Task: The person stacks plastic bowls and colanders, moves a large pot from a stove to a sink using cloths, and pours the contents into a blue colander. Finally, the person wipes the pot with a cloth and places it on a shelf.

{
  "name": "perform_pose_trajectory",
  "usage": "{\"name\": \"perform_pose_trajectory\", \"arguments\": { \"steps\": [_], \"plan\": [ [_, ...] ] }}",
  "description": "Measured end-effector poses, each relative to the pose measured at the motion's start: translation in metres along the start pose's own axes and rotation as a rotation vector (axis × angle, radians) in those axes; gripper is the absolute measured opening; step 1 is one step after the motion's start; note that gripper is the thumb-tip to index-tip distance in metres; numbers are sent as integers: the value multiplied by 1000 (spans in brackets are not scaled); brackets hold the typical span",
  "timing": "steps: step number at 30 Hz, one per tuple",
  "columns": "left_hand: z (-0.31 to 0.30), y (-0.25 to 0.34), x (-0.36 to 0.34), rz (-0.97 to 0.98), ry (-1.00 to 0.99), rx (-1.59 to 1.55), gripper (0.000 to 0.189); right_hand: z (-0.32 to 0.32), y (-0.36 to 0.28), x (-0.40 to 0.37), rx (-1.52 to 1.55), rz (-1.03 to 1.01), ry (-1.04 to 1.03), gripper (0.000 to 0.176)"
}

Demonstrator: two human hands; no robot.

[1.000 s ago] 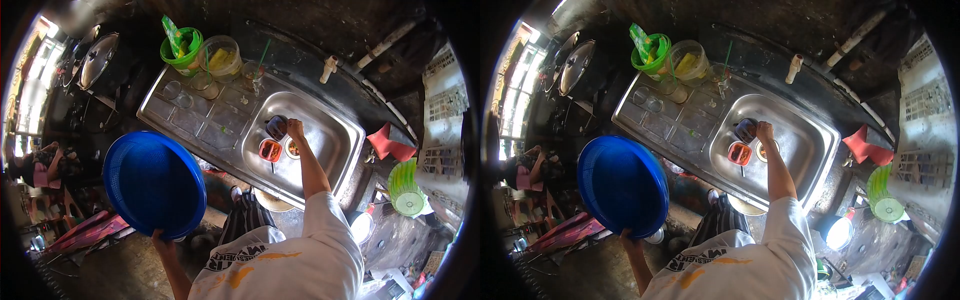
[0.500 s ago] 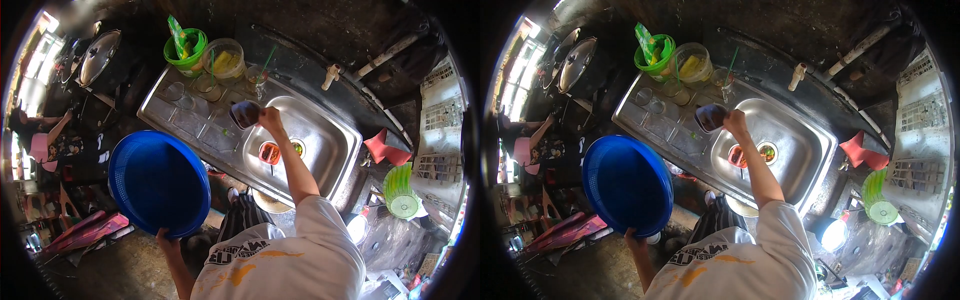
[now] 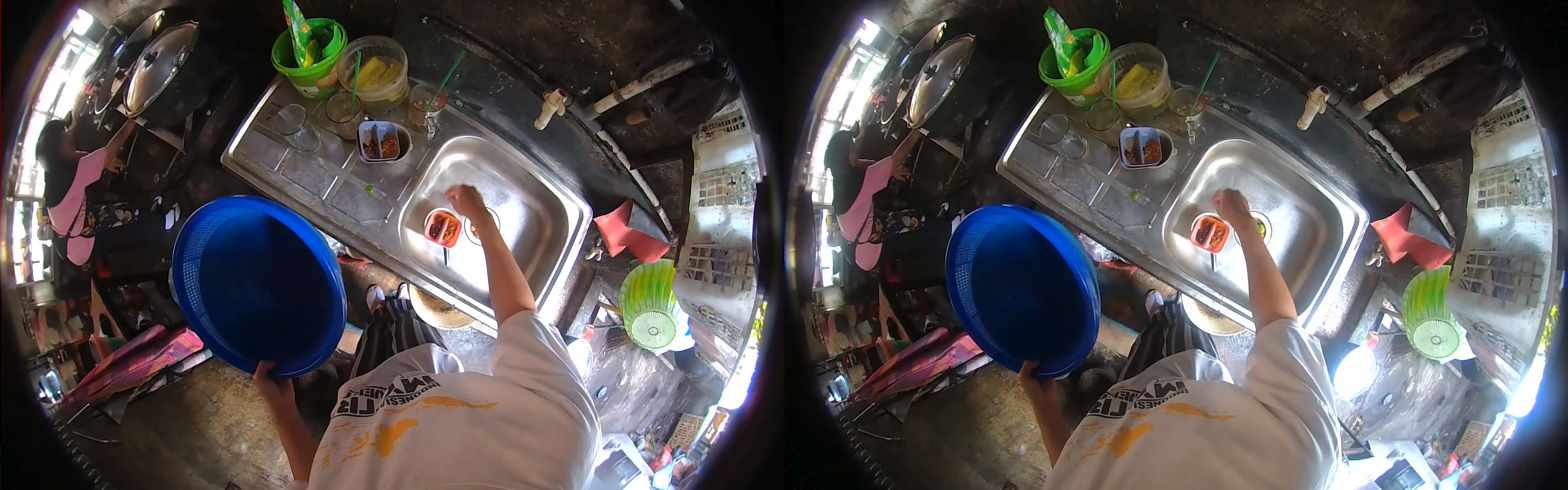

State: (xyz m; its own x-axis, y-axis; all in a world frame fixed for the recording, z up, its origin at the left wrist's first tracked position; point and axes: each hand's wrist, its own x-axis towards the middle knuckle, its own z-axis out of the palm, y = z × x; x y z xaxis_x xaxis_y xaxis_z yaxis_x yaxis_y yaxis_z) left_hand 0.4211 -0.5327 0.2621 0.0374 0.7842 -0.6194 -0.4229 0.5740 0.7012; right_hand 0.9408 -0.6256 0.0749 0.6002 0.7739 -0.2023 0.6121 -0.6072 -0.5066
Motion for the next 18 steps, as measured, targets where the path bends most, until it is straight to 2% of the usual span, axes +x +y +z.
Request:
{"name": "perform_pose_trajectory", "arguments": {
  "steps": [1,4,7,11,14,18],
  "plan": [
    [3,1,-2,2,8,18,50,7,8,-10,46,-23,-47,15],
    [-4,-1,1,3,34,4,52,25,18,-11,-84,-67,-217,17],
    [-12,0,2,18,24,4,53,24,17,-11,-75,-65,-213,17],
    [-9,5,-5,-1,7,4,53,13,11,-22,-25,-11,-95,17],
    [-13,7,-12,19,33,-27,51,-15,-19,-26,-28,52,-3,18],
    [-5,18,-27,24,97,19,52,-57,-78,-24,-143,-82,61,19]
  ]
}}
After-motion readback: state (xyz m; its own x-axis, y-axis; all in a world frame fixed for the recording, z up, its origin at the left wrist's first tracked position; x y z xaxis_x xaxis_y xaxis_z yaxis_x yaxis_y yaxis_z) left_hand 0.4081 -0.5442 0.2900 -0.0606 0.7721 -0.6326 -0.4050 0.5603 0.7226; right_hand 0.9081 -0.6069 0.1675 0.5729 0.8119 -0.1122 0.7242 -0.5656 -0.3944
